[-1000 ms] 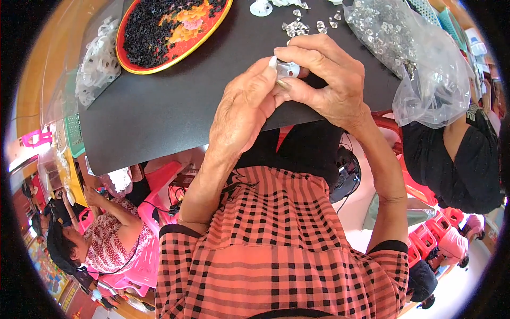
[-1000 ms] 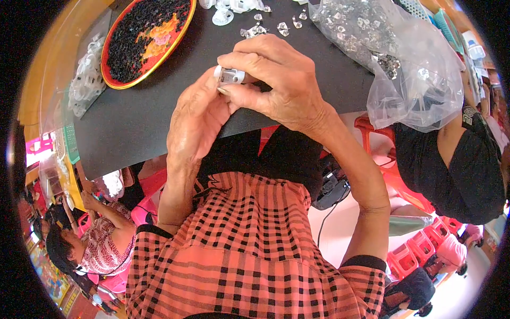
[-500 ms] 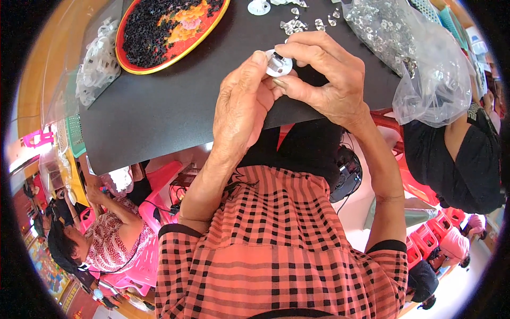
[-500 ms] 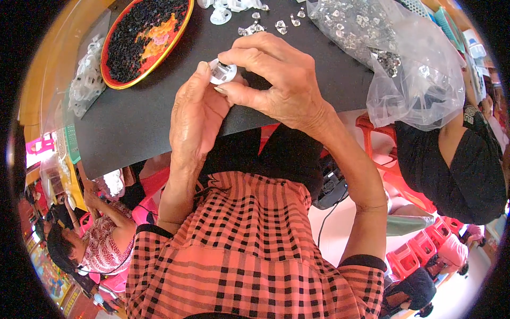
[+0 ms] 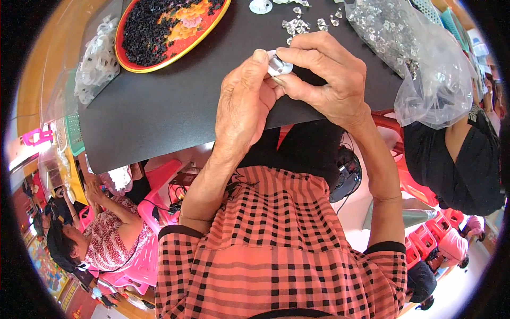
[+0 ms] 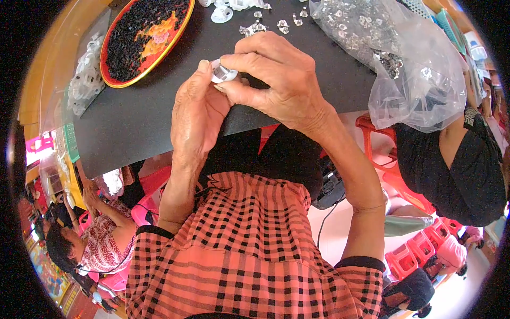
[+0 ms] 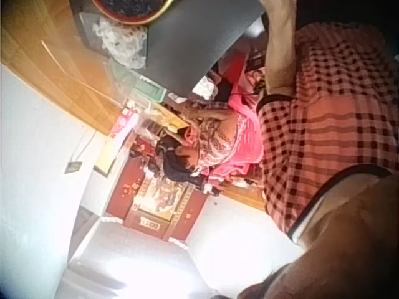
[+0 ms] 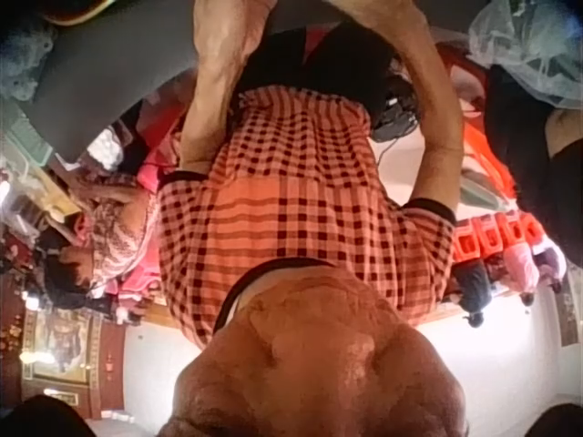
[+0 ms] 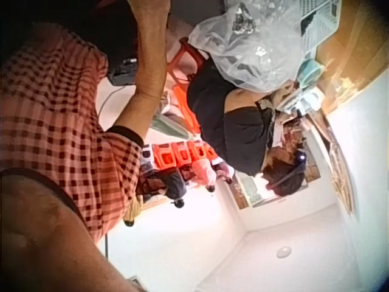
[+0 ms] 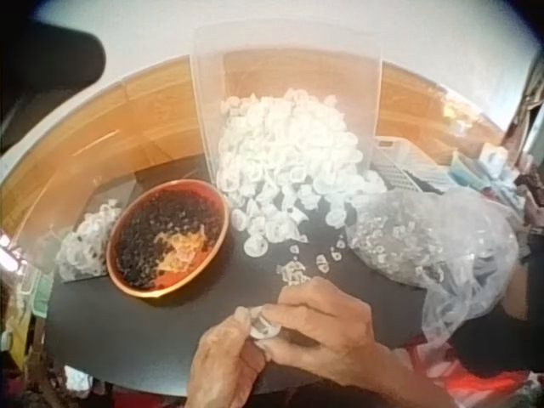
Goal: Manually assembling small plastic and metal components into a base at a workbench.
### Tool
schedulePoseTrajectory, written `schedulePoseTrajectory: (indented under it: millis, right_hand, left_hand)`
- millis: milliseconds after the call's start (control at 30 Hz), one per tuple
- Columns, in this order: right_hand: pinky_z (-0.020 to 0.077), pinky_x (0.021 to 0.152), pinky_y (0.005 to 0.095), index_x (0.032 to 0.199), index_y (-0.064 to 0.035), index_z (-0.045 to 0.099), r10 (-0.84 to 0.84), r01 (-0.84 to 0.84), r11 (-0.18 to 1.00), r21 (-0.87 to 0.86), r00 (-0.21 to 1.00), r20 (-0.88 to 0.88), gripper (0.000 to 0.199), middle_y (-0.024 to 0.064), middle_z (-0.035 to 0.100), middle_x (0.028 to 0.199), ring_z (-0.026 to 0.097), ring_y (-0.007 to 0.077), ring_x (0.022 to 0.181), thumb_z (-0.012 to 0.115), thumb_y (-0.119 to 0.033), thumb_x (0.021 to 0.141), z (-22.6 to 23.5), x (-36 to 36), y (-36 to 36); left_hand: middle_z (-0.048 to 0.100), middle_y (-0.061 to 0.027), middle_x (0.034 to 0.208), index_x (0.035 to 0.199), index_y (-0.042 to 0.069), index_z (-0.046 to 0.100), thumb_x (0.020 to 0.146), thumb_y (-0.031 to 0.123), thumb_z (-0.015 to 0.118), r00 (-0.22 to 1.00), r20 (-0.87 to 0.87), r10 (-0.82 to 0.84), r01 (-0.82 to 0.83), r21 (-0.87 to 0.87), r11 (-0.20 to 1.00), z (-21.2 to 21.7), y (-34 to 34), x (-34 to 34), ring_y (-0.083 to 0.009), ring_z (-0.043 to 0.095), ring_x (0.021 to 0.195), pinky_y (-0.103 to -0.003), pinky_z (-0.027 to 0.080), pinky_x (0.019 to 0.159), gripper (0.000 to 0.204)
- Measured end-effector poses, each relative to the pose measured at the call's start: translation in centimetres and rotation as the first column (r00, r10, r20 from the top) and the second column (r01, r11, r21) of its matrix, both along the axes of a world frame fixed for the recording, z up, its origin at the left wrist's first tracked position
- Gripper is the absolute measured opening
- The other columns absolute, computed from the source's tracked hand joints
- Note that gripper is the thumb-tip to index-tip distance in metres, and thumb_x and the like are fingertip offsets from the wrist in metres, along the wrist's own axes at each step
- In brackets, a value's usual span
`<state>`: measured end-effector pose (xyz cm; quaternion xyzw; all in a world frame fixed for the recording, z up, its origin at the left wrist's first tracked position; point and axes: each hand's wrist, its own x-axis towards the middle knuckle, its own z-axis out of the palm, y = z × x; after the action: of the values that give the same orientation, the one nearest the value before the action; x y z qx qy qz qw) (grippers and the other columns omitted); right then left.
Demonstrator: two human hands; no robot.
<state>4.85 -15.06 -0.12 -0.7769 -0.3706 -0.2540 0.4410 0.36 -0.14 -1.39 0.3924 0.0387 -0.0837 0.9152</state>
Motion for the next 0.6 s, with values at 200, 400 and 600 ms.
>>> schedulePoseTrajectory:
  millis: [200, 400, 600]
  right_hand:
    - [0.0502, 0.062, 0.0295, 0.086, -0.005, 0.067, 0.04, -0.038, 0.998, -0.055, 0.998, 0.043, 0.026, 0.0048, 0.06, 0.081, 0.061, 0.019, 0.073, 0.078, -0.003, 0.062, 0.49, 0.1, -0.02]
    - [0.0481, 0.059, 0.0262, 0.09, -0.0043, 0.068, 0.089, -0.089, 0.996, 0.008, 0.993, -0.077, 0.029, 0.0058, 0.063, 0.084, 0.059, 0.0163, 0.069, 0.077, -0.001, 0.062, 0.43, 0.1, -0.58]
    - [0.0469, 0.059, 0.0243, 0.094, -0.0043, 0.068, 0.104, -0.1, 0.994, 0.032, 0.979, -0.175, 0.031, 0.0075, 0.065, 0.088, 0.056, 0.0138, 0.065, 0.076, -0.001, 0.064, 0.54, 0.11, -0.78]
  left_hand:
    - [0.06, -0.009, 0.094, 0.105, -0.006, 0.057, 0.101, 0.029, 0.042, 1.0, -0.014, 0.017, -0.016, 0.094, 0.995, 0.94, -0.26, -0.25, -0.0146, 0.058, 0.084, -0.031, 0.05, 0.077, 0.038]
    - [0.06, -0.0108, 0.093, 0.105, -0.007, 0.057, 0.102, 0.029, 0.04, 0.999, -0.035, 0.017, -0.012, 0.134, 0.991, 0.99, -0.2, -0.16, -0.0171, 0.06, 0.082, -0.031, 0.051, 0.075, 0.04]
    - [0.061, -0.0139, 0.088, 0.102, -0.008, 0.056, 0.102, 0.03, 0.04, 0.999, 0.003, -0.034, 0.033, 0.08, 0.996, 0.92, -0.09, 0.12, -0.0209, 0.061, 0.073, -0.034, 0.052, 0.073, 0.042]
